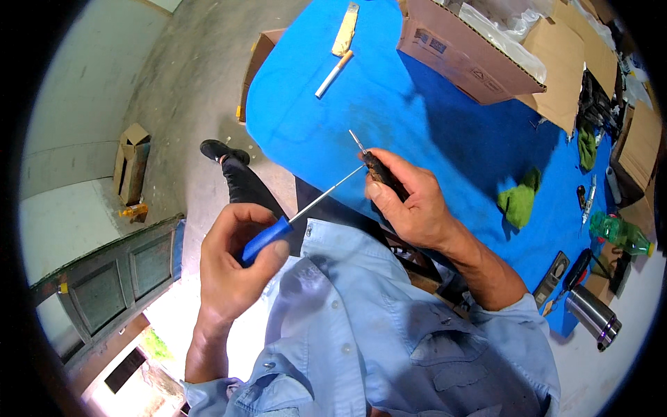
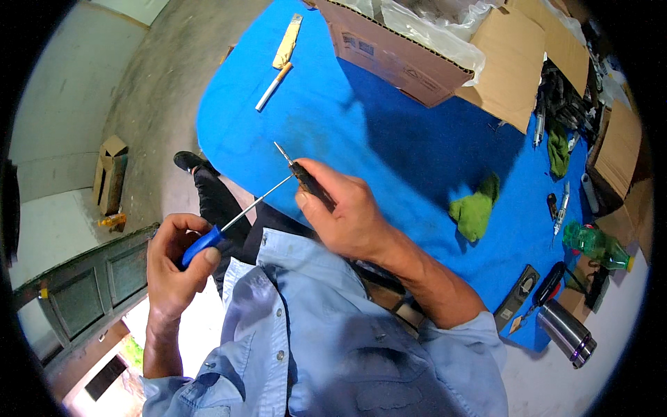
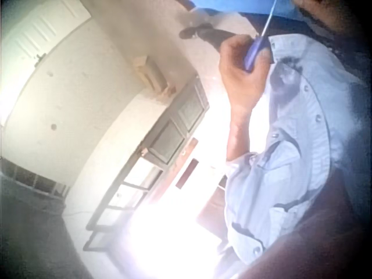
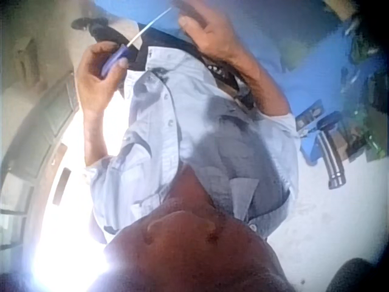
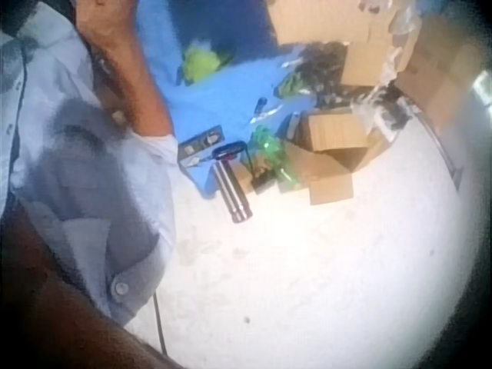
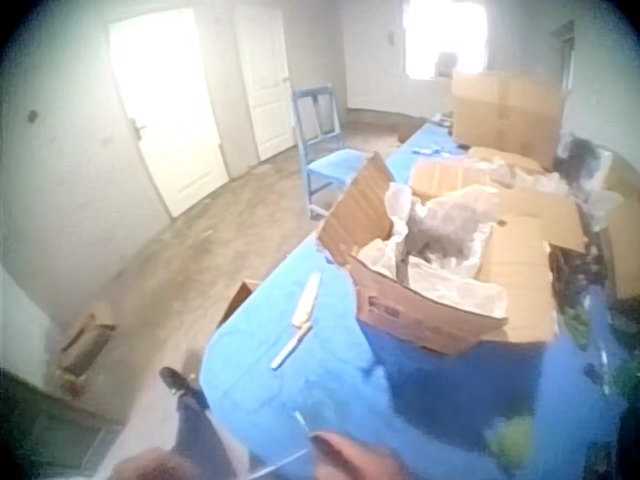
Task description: The person uses a screwdriver to disassemble a small metal lock cylinder, removing the internal pin and spring. They then place the disassembled parts into a cardboard box and retrieve a new lock cylinder from another box to begin the next step.
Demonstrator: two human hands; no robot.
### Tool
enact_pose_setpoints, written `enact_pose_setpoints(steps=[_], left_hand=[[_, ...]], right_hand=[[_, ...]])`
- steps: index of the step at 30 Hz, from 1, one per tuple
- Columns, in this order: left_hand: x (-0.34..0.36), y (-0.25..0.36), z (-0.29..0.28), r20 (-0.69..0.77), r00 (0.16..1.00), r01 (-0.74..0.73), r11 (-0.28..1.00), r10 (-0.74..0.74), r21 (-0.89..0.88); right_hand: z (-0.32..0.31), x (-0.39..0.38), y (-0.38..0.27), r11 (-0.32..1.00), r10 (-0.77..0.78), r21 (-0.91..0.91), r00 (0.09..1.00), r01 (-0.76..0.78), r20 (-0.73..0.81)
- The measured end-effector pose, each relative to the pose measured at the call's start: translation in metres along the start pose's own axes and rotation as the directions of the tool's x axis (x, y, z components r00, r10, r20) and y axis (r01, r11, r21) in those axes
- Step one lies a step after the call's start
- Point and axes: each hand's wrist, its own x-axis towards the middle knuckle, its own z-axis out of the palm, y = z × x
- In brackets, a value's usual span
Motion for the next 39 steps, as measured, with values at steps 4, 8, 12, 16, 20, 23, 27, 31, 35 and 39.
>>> enact_pose_setpoints(steps=[4, 8, 12, 16, 20, 23, 27, 31, 35, 39], left_hand=[[-0.007, -0.006, 0.001, -0.023, 0.966, -0.253, 0.956, 0.259, 0.152], [-0.006, -0.006, 0.001, 0.075, 0.834, -0.515, 0.723, 0.546, 0.460], [-0.011, -0.005, 0.001, 0.085, 0.841, -0.496, 0.700, 0.534, 0.514], [-0.013, 0.000, 0.005, -0.041, 0.987, -0.146, 0.973, 0.155, 0.179], [-0.007, -0.005, 0.000, -0.013, 0.998, -0.065, 0.997, 0.066, 0.041], [-0.009, 0.003, 0.001, -0.033, 0.997, -0.061, 0.996, 0.063, 0.067], [-0.009, 0.006, 0.002, -0.011, 0.990, -0.140, 0.982, 0.142, 0.127], [-0.007, 0.000, 0.001, 0.028, 0.959, -0.284, 0.946, 0.283, 0.158], [-0.008, -0.004, 0.001, 0.035, 0.949, -0.313, 0.934, 0.312, 0.170], [-0.012, -0.004, 0.001, 0.001, 0.967, -0.252, 0.963, 0.253, 0.091]], right_hand=[[0.000, 0.001, -0.001, 1.000, -0.001, 0.016, 1.000, 0.001, 0.001], [0.000, 0.001, -0.001, 0.998, 0.028, 0.047, 1.000, -0.027, -0.006], [0.000, 0.001, -0.001, 0.999, 0.009, 0.032, 1.000, -0.009, -0.001], [-0.001, 0.001, 0.000, 0.999, 0.008, 0.035, 1.000, -0.008, -0.001], [0.000, 0.002, -0.004, 0.999, -0.007, 0.038, 1.000, 0.007, -0.003], [0.003, 0.001, -0.002, 0.998, -0.033, 0.046, 0.999, 0.034, -0.020], [0.000, 0.001, -0.003, 1.000, -0.018, 0.018, 1.000, 0.018, 0.002], [0.001, 0.000, 0.000, 1.000, -0.014, 0.027, 1.000, 0.014, -0.009], [0.000, 0.000, -0.001, 1.000, -0.004, 0.022, 1.000, 0.004, -0.008], [0.000, 0.000, 0.000, 1.000, 0.003, 0.018, 1.000, -0.003, 0.001]])
